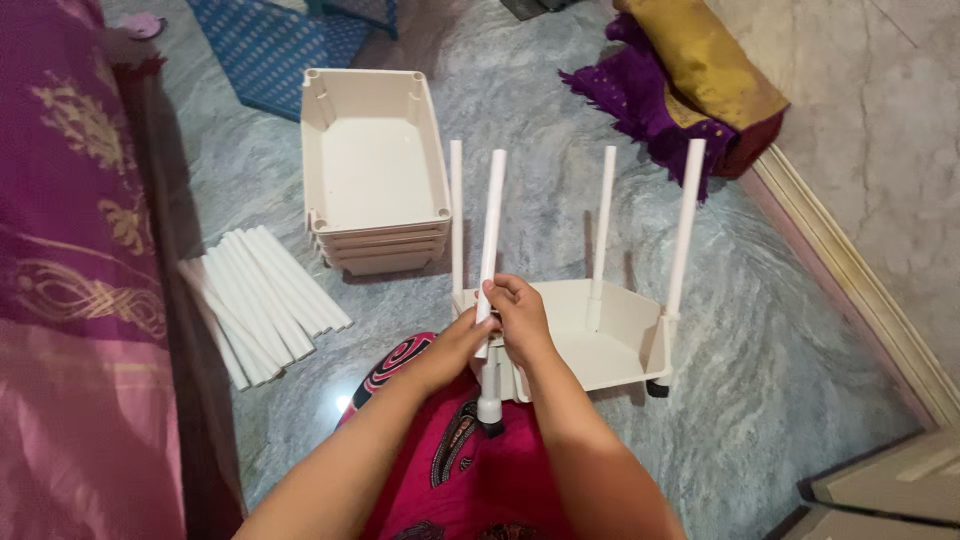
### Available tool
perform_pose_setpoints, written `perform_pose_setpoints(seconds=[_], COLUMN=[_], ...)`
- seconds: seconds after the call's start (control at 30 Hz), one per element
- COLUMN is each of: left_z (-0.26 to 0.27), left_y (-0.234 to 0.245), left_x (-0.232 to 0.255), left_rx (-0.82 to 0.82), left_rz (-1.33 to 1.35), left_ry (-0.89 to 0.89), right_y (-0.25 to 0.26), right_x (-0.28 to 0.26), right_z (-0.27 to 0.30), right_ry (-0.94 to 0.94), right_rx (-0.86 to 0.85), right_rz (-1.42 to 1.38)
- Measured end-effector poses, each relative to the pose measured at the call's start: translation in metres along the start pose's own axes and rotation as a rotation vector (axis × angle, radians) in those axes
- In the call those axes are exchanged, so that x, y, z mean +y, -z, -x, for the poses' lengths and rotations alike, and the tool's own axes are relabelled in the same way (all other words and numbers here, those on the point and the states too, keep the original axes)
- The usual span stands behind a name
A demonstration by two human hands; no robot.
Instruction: The person assembles a plastic storage unit by inserting white plastic rods into the corners of beige trays and attaching black caster wheels. The person then stacks the trays and moves a blue laundry basket.
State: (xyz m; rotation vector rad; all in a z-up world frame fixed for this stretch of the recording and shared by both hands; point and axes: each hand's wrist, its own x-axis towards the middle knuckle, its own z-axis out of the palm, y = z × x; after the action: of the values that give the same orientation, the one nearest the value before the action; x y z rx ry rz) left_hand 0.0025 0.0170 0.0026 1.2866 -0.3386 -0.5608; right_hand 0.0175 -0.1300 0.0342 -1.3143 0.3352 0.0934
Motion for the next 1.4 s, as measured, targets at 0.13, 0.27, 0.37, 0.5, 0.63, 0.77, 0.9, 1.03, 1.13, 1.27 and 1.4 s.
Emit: perform_pose_setpoints(seconds=[0.13, 0.27, 0.37, 0.5, 0.63, 0.77, 0.9, 1.03, 1.13, 1.27, 1.4], left_z=[0.003, 0.007, 0.012, 0.014, 0.013, 0.012, 0.019, 0.026, 0.026, 0.016, 0.009], left_y=[0.0, 0.005, 0.014, 0.017, 0.014, 0.015, 0.021, 0.032, 0.04, 0.048, 0.055], left_x=[-0.012, -0.023, -0.022, -0.018, -0.018, -0.016, -0.02, -0.027, -0.031, -0.03, -0.024], left_rx=[0.133, 0.224, 0.246, 0.266, 0.274, 0.291, 0.368, 0.397, 0.434, 0.458, 0.494], left_rz=[0.014, -0.062, -0.122, -0.234, -0.238, -0.158, -0.159, -0.134, -0.181, -0.189, -0.306], left_ry=[0.127, -0.078, -0.039, -0.039, -0.056, -0.146, -0.135, -0.065, -0.07, 0.001, -0.015], right_y=[-0.011, -0.02, -0.023, -0.018, -0.016, -0.028, -0.049, -0.06, -0.062, -0.06, -0.055], right_x=[0.004, 0.013, 0.017, 0.014, 0.01, -0.003, -0.009, -0.011, -0.009, 0.001, 0.015], right_z=[-0.006, -0.014, -0.018, -0.017, -0.011, -0.01, -0.01, -0.01, -0.017, -0.037, -0.056], right_ry=[-0.028, 0.048, 0.013, 0.019, 0.047, 0.137, 0.125, 0.121, 0.245, 0.268, 0.227], right_rx=[-0.012, -0.117, -0.15, -0.151, -0.193, -0.199, -0.247, -0.23, -0.264, -0.276, -0.29], right_rz=[0.207, 0.328, 0.47, 0.519, 0.541, 0.642, 0.703, 0.78, 0.888, 0.879, 0.802])
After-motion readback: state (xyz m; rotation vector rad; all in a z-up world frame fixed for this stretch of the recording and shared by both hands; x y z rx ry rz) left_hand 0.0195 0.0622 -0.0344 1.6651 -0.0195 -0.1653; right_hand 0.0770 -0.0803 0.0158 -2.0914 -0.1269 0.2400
